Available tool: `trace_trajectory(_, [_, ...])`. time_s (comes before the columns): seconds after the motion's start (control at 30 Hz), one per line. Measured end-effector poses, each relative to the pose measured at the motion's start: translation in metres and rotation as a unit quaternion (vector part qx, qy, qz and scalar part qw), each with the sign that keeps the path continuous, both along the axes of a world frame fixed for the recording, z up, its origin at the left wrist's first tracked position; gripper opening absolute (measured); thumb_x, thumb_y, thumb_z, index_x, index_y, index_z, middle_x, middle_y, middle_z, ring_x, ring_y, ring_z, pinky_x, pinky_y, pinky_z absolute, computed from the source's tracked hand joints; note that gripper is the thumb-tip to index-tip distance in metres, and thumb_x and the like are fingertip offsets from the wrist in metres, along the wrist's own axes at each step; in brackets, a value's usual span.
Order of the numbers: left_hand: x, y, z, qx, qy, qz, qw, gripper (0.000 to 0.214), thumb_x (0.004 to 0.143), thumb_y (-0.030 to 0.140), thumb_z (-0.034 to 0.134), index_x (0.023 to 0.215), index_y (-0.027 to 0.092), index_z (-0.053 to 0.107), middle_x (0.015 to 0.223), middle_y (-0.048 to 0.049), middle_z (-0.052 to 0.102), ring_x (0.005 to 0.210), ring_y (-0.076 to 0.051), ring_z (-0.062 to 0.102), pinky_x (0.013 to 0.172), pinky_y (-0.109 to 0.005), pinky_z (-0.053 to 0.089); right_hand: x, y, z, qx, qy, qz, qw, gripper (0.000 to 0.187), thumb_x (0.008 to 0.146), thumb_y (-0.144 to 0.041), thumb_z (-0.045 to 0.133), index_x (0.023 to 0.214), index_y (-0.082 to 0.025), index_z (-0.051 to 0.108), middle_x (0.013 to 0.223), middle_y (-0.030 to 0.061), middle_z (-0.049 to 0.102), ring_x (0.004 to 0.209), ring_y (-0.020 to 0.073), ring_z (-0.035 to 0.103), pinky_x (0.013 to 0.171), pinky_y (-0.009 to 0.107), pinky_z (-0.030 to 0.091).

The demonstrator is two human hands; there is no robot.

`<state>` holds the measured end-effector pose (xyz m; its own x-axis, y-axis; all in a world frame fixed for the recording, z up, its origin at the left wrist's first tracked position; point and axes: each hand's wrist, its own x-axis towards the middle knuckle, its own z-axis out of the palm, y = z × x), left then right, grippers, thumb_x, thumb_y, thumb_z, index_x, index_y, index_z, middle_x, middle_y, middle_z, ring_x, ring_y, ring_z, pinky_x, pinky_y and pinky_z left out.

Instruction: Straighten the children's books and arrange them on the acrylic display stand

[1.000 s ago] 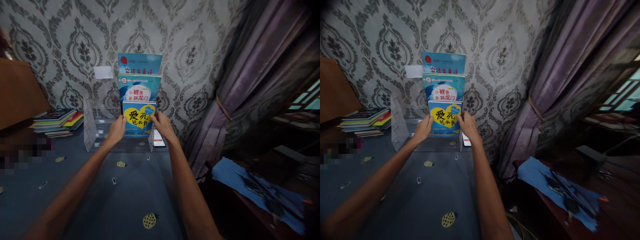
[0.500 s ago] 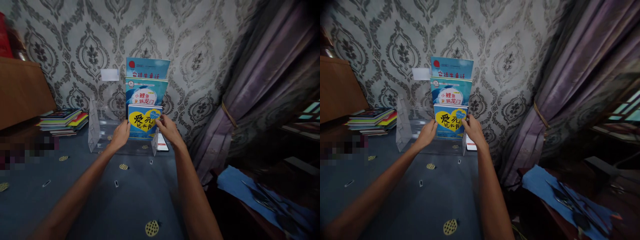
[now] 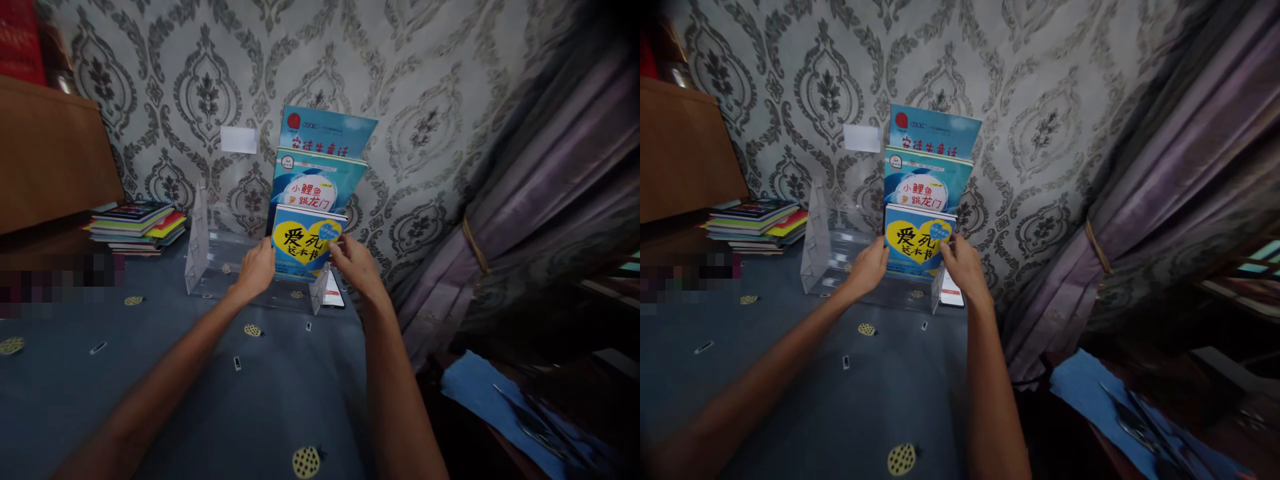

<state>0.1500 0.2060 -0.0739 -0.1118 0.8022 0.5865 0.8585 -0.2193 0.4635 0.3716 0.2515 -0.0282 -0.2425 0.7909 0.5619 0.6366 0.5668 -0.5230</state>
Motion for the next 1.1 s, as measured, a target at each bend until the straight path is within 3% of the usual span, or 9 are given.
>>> trace_trajectory(0.17, [0.003, -0.003, 0.003, -0.019, 0.003, 0.005, 1.0, 0.02, 0.1, 0.018, 0.036, 0.112, 0.017, 0.052, 0.105, -0.0176, 0.069, 0.099, -0.032, 0.068, 0.086, -0.043, 0.051, 0.001, 0.003, -0.002, 0.004, 0.002, 0.008, 1.0, 0.032, 0.093, -0.043, 0.047, 0.107, -0.019, 0.064, 0.094, 0.0119, 0.073, 0.085, 0.0293, 0.07, 0.075, 0.042, 0.056])
trace_trajectory(0.37, [-0.001, -0.007, 0.007, -0.036, 0.011, -0.018, 0.999, 0.028, 0.097, 0.012, 0.035, 0.117, 0.015, 0.054, 0.114, -0.019, 0.068, 0.106, -0.032, 0.066, 0.09, -0.044, 0.051, 0.005, 0.007, -0.005, -0.007, 0.018, 0.031, 0.999, 0.044, 0.092, -0.054, 0.049, 0.113, -0.019, 0.065, 0.096, 0.0115, 0.073, 0.086, 0.029, 0.07, 0.077, 0.044, 0.058])
trace_trajectory(0.53, [-0.025, -0.003, 0.018, -0.055, 0.011, -0.063, 0.996, 0.034, 0.093, 0.009, 0.039, 0.12, 0.014, 0.058, 0.116, -0.0148, 0.07, 0.11, -0.027, 0.066, 0.094, -0.037, 0.052, 0.007, 0.009, -0.008, -0.067, 0.069, 0.058, 0.994, 0.048, 0.087, -0.059, 0.051, 0.114, -0.02, 0.062, 0.103, 0.0117, 0.073, 0.082, 0.0276, 0.072, 0.07, 0.043, 0.061])
trace_trajectory(0.73, [-0.05, 0.002, 0.028, -0.076, 0.002, -0.073, 0.994, 0.038, 0.093, 0.01, 0.039, 0.123, 0.013, 0.062, 0.114, -0.0097, 0.073, 0.109, -0.022, 0.067, 0.095, -0.033, 0.052, 0.01, 0.008, -0.006, -0.092, 0.081, 0.082, 0.989, 0.047, 0.084, -0.058, 0.058, 0.109, -0.019, 0.065, 0.098, 0.0112, 0.074, 0.081, 0.0275, 0.074, 0.069, 0.042, 0.063])
trace_trajectory(0.9, [-0.038, -0.004, 0.027, -0.089, 0.023, -0.064, 0.994, 0.031, 0.097, 0.018, 0.044, 0.121, 0.016, 0.064, 0.119, -0.0114, 0.071, 0.116, -0.026, 0.064, 0.099, -0.037, 0.049, 0.011, 0.011, -0.007, -0.09, 0.09, 0.088, 0.988, 0.048, 0.081, -0.058, 0.064, 0.108, -0.019, 0.068, 0.1, 0.0106, 0.075, 0.076, 0.0258, 0.074, 0.07, 0.043, 0.064])
trace_trajectory(1.1, [-0.016, -0.018, 0.026, -0.12, 0.056, -0.028, 0.991, 0.028, 0.099, 0.016, 0.04, 0.117, 0.015, 0.061, 0.108, -0.0173, 0.072, 0.105, -0.031, 0.069, 0.09, -0.04, 0.051, 0.008, 0.009, -0.008, -0.107, 0.091, 0.084, 0.987, 0.044, 0.081, -0.054, 0.064, 0.107, -0.019, 0.068, 0.102, 0.0113, 0.074, 0.079, 0.0271, 0.074, 0.07, 0.045, 0.065])
